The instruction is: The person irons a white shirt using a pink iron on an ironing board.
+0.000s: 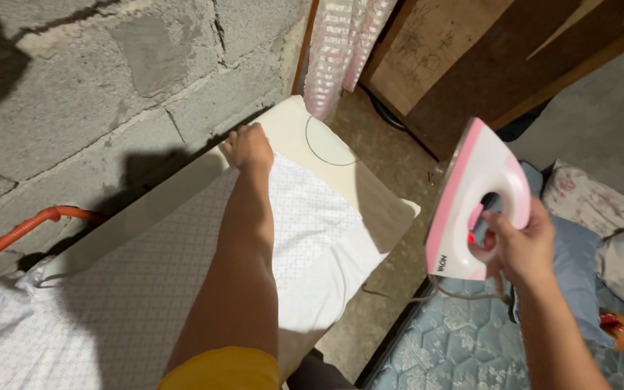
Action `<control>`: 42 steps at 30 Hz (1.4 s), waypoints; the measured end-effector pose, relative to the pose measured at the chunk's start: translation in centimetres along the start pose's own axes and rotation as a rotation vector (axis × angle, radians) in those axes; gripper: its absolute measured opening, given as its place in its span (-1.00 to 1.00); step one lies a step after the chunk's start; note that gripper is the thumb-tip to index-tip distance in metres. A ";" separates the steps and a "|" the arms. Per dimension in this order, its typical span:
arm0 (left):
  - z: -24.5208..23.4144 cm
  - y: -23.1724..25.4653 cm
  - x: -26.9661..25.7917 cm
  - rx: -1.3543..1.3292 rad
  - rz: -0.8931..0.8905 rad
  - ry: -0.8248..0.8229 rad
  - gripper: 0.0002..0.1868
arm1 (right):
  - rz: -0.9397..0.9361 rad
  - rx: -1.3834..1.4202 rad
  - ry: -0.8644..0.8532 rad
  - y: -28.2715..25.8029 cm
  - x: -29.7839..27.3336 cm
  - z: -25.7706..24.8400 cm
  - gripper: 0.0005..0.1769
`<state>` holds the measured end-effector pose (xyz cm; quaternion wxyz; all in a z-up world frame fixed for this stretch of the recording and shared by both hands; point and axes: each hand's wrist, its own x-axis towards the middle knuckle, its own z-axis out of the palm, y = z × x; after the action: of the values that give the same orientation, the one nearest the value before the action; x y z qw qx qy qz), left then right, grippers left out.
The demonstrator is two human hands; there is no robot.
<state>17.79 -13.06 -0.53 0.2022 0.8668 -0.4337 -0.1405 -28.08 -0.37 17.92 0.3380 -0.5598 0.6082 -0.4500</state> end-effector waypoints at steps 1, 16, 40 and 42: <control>-0.6 0.2 -0.2 0.001 0.000 0.005 -0.77 | -0.009 0.053 -0.052 -0.5 0.3 0.9 -0.72; -15.7 9.3 -15.9 -0.180 1.111 0.287 -0.80 | -0.085 0.353 -0.428 -7.3 4.2 17.2 -0.61; -14.3 5.4 -16.0 0.171 0.821 0.279 -0.84 | -0.229 0.100 -0.452 -11.9 -2.0 22.5 -0.60; -14.5 4.8 -15.5 0.160 0.906 0.154 -0.85 | -0.247 0.136 -0.477 -11.7 -2.0 22.9 -0.59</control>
<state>11.42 0.20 15.57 0.2072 0.6109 -0.7617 0.0606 -2.40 -1.85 20.20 0.4510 -0.6960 0.4068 -0.3829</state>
